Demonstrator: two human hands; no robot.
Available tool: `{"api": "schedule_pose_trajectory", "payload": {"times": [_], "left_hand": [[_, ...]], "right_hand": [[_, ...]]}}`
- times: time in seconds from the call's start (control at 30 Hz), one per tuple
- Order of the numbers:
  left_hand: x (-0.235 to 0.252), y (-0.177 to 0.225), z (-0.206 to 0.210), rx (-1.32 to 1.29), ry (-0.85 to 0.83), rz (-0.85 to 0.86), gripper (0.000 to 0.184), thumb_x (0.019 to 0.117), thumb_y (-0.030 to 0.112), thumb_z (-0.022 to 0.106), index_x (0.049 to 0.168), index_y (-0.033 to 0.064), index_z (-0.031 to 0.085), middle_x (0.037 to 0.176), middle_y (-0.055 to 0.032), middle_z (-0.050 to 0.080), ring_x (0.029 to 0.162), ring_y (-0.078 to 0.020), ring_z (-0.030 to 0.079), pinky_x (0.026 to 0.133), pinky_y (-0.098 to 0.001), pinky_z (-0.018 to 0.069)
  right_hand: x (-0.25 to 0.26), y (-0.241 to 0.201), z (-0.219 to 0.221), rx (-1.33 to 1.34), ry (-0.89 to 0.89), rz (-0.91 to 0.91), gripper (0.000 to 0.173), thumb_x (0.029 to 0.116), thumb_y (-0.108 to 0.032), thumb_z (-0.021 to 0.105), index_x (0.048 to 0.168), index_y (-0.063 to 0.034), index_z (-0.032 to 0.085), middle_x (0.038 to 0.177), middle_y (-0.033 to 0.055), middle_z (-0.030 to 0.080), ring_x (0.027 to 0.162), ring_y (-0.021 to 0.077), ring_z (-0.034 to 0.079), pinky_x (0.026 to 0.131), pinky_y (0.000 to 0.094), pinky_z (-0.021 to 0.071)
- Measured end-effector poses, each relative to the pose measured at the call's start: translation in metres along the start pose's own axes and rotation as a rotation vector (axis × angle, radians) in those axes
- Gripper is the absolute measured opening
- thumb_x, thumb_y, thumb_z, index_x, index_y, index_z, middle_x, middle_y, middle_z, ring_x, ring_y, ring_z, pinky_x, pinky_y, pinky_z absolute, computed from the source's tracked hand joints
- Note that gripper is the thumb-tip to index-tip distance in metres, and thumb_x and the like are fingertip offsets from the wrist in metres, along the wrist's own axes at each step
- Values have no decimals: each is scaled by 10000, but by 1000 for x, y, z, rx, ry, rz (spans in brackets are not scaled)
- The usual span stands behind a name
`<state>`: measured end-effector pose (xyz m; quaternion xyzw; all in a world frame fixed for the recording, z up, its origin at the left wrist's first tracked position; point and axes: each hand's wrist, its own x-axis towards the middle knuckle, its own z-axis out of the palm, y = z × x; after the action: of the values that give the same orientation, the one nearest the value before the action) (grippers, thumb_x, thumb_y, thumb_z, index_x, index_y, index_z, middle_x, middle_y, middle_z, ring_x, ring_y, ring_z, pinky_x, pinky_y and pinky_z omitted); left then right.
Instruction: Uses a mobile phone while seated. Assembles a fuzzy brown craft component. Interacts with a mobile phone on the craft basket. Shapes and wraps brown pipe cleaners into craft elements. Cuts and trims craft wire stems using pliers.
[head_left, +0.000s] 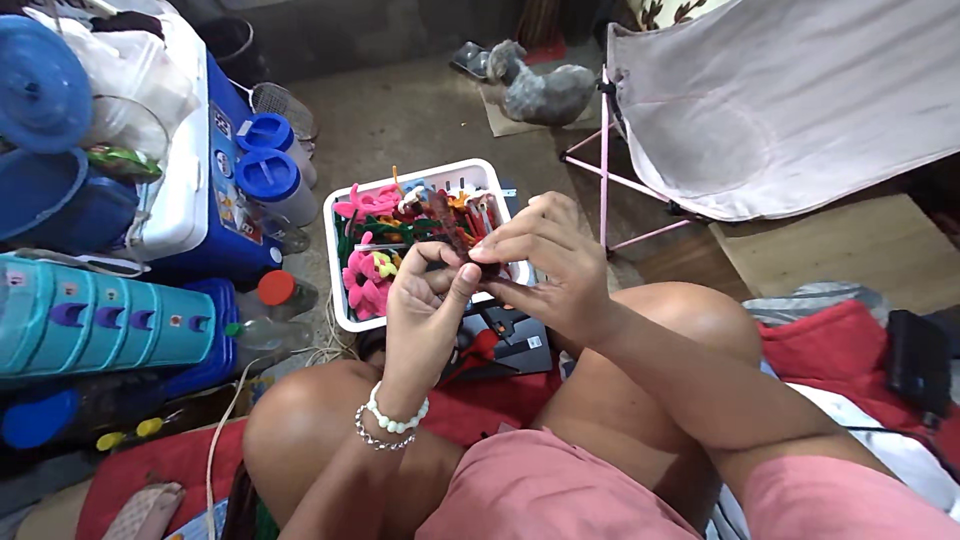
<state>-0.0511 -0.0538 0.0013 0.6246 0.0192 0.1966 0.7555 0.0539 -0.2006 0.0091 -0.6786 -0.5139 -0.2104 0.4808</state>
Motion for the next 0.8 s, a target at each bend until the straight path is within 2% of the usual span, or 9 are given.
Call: {"api": "schedule_pose_trajectory", "payload": {"times": [0.13, 0.27, 0.37, 0.43, 0.57, 0.73, 0.8], "left_hand": [[2, -2, -2, 107, -18, 65, 75, 1045, 90, 557, 1117, 104, 573, 982, 15, 650, 904, -77, 663, 835, -275, 585], [4, 2, -5, 194, 48, 109, 82, 997, 75, 631, 1074, 100, 620, 1001, 24, 650, 901, -65, 652, 811, -245, 582], [5, 6, -7, 199, 95, 105, 191, 937, 34, 704, 1102, 88, 623, 1003, 10, 685, 893, -84, 687, 813, -261, 608], [5, 6, -8, 187, 100, 131, 237, 908, 3, 735, 1110, 67, 631, 1003, -11, 711, 884, -100, 711, 808, -272, 623], [6, 5, -9, 162, 95, 123, 302, 865, -13, 772, 1121, 79, 641, 1006, -10, 724, 890, -109, 724, 813, -279, 629], [6, 4, -9, 59, 79, 55, 276, 854, -2, 787, 1090, 94, 683, 1005, -16, 726, 899, -117, 721, 830, -291, 625], [6, 5, -9, 27, 54, 19, 228, 865, 15, 783, 1059, 99, 700, 992, -13, 733, 886, -114, 721, 831, -295, 623]], "right_hand": [[3, 1, -5, 13, -15, 7, 147, 883, -129, 803, 1025, -93, 786, 1015, 25, 752, 1031, 161, 657, 1053, 467, 412], [3, 4, -6, 35, -68, 19, 156, 907, -167, 784, 1045, -96, 794, 1006, 15, 762, 1011, 138, 676, 1056, 471, 416], [3, 4, -8, 33, -73, 23, 178, 917, -174, 771, 1066, -79, 754, 975, 20, 752, 1002, 128, 670, 1084, 472, 392], [4, 4, -9, 28, -66, 27, 160, 915, -168, 771, 1039, -73, 732, 976, 24, 752, 1001, 122, 678, 1097, 474, 388], [6, 4, -13, 55, -53, 18, 95, 914, -122, 764, 998, -79, 773, 1006, 24, 779, 1010, 126, 695, 1091, 475, 392], [8, 9, -15, 153, -82, 38, 121, 890, -136, 792, 986, -68, 765, 1079, 55, 748, 1081, 165, 674, 1022, 376, 510], [9, 10, -16, 182, -90, 60, 132, 874, -128, 803, 983, -63, 768, 1059, 61, 721, 1079, 160, 660, 980, 333, 539]]}}
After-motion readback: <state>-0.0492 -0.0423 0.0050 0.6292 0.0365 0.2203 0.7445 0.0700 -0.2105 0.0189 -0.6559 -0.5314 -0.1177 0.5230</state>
